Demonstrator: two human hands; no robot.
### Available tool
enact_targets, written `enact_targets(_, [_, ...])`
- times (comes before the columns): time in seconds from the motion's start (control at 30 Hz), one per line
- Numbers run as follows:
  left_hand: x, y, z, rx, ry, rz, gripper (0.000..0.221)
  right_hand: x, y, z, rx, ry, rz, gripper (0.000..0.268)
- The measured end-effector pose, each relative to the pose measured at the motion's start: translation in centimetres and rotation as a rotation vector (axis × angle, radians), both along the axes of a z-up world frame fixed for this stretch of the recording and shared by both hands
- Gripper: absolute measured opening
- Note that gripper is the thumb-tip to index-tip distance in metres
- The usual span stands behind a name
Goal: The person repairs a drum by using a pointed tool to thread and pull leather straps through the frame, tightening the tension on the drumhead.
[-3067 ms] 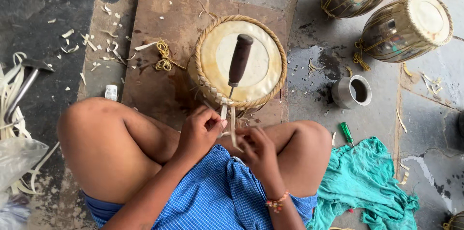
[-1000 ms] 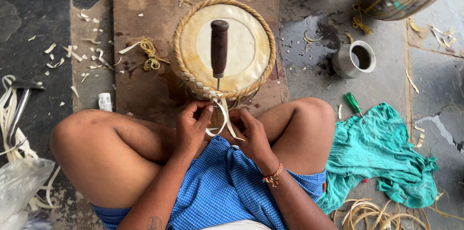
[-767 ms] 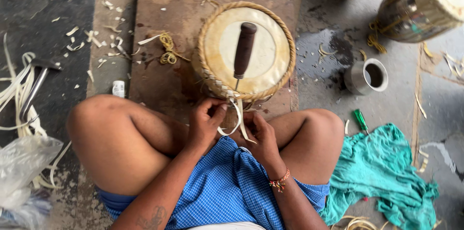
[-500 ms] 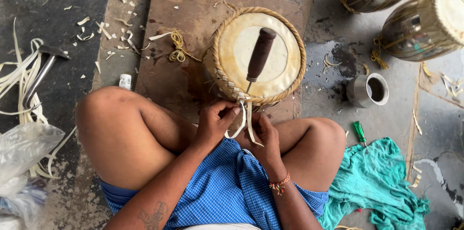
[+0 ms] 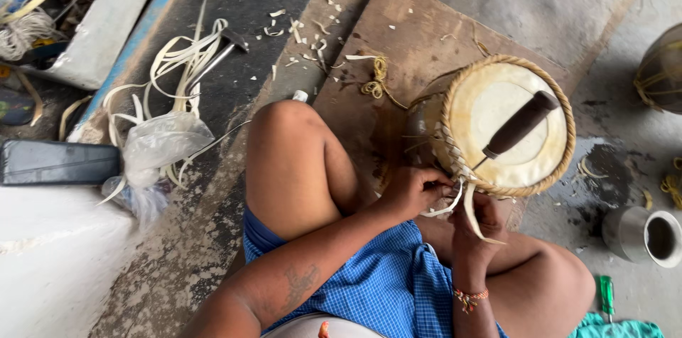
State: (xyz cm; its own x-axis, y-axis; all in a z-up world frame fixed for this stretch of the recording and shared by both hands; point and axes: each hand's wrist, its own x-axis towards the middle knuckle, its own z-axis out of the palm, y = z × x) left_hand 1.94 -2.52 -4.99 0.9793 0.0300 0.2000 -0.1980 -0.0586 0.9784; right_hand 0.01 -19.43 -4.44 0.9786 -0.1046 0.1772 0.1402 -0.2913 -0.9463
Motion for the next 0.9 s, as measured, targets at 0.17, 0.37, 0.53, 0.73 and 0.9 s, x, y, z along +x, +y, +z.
enact_targets(0.17, [0.1,0.4,0.4,0.051,0.019,0.001,0.016,0.1,0.9,2.1,0.19,0.071,-0.038,0.012])
enact_targets(0.37, [0.3,0.1,-0.6,0.04,0.007,0.003,0.019,3.4,-0.5,10.0,0.123,-0.337,-0.018,0.016])
enact_targets(0.53, [0.7,0.2,-0.7,0.089,-0.019,0.015,0.016,10.3,4.9,17.7,-0.167,-0.122,-0.038,0.04])
enact_targets(0.73, [0.1,1.8,2.2,0.121,-0.075,0.046,0.019,13.8,7.1,14.4,0.587,-0.095,0.148,0.036])
enact_targets(0.9, [0.7,2.0,4.8,0.708,-0.429,0.208,0.033,13.2,4.7,12.1,0.528,-0.061,0.191,0.044])
